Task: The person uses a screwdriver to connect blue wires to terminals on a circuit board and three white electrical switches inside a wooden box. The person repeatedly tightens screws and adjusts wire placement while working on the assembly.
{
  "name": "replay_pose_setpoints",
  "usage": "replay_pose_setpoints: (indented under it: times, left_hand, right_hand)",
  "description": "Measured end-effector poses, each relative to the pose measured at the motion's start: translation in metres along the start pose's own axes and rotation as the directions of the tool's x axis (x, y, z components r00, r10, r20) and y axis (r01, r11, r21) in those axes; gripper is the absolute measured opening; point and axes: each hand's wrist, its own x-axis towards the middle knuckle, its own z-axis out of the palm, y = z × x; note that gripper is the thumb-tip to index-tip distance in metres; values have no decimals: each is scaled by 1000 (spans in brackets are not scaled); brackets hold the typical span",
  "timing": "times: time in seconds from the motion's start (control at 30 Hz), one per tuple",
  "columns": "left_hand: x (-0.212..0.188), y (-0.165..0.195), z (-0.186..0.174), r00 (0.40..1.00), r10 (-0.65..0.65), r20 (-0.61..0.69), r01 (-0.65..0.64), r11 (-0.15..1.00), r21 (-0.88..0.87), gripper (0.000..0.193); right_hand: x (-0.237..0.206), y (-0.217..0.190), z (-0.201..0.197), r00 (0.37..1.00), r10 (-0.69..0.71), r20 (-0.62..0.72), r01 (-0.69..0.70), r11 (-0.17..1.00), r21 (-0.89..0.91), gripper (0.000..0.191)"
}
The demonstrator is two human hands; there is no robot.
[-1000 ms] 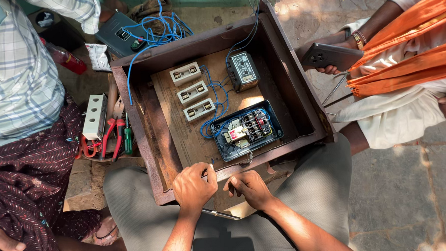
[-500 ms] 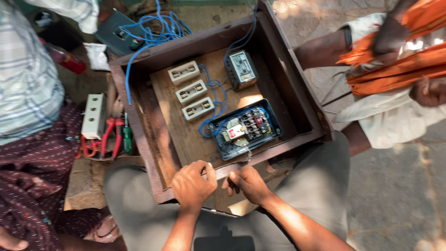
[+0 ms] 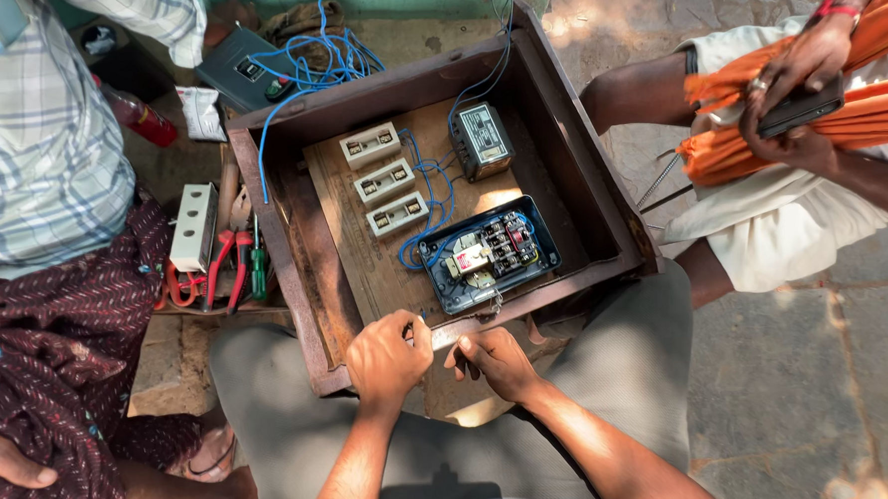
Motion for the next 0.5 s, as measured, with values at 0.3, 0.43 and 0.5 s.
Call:
replay_pose_setpoints:
  times: [0.3, 0.43, 0.5]
  left_hand:
    - [107, -28, 47, 928, -151, 342, 164, 986, -10, 33]
    - [142, -47, 109, 972, 35, 234, -24, 998, -51, 22]
    - [142, -57, 124, 960, 90, 265, -71, 994, -81, 27]
  right_hand:
    - [-24, -30, -7, 900, -435, 30, 433, 885, -169, 29]
    - [-26, -54, -15, 888, -459, -21, 448, 874, -189, 24]
    - [-20, -65, -33, 841, -535, -78, 503, 827, -250, 25]
